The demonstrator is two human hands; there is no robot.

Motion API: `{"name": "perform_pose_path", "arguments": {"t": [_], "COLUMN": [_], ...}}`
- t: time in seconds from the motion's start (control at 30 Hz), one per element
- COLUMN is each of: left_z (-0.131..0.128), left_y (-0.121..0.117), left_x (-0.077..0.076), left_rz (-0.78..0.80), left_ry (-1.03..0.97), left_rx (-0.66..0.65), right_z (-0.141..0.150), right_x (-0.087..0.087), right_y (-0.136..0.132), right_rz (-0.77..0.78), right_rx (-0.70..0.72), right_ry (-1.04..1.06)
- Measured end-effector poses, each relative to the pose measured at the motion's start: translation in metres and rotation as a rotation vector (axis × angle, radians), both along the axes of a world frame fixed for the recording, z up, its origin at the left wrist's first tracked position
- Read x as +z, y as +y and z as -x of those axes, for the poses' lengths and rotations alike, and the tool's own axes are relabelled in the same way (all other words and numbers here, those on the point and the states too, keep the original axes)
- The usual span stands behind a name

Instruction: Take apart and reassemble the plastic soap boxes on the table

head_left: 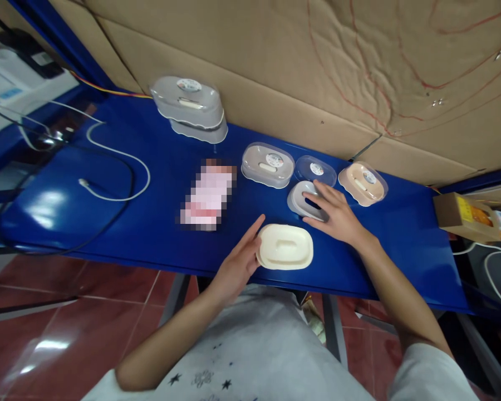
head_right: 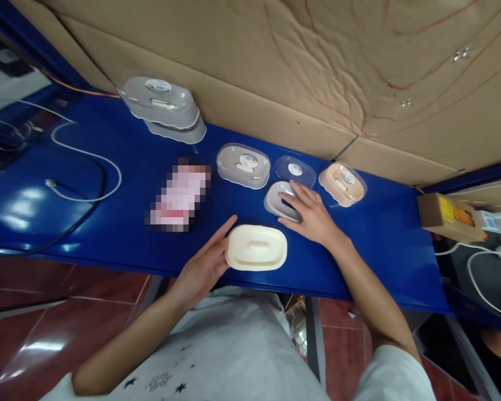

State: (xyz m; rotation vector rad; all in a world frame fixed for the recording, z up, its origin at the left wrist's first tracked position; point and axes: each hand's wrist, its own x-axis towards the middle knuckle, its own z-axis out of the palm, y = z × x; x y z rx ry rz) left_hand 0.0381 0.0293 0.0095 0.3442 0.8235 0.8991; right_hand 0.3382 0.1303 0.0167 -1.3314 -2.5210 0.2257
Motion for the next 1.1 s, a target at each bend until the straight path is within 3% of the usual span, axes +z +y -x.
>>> {"name": "perform_pose_path", "arguments": {"t": [0.13,0.23,0.4,0.5,0.6,0.77,0.97,1.1], "left_z": [-0.001,-0.007,-0.023,-0.031,-0.033,-0.021,-0.009,-0.012], "left_y": [0.0,0.003,0.009,0.011,0.008,-0.005,-0.012,-0.001], "left_x": [-0.003,-0.003,0.003,0.006,0.007,-0.002,-0.008,-0.003], "left_rz": [-0.249,-0.418,-0.559,-0.62,-0.666,-0.638,-0.501,-0.486], "left_ry": [0.201,0.317,0.473,0.562,0.629,0.592,0.468,0.339], "left_rx": [0.056,0.097,0.073,0.019,0.03,0.257,0.184,0.099], "right_z": [0.002,0.014,0.042,0.05,0.049,0.044,0.039,0.031], "right_x": [0.001,0.008,0.014,0.009,0.004,0.012,0.021,0.023], "right_y": [0.012,0.0,-0.043,-0.054,-0.05,-0.043,-0.048,-0.047], "right_rz": [-0.066,-0.114,-0.087,-0.102,-0.091,-0.126,-0.284,-0.374], "right_rx": [0.019,0.022,0.347,0.44,0.405,0.312,0.19,0.143], "right_ry": [-0.024,0.018,0.091,0.022,-0.033,0.019,0.347,0.322]}}
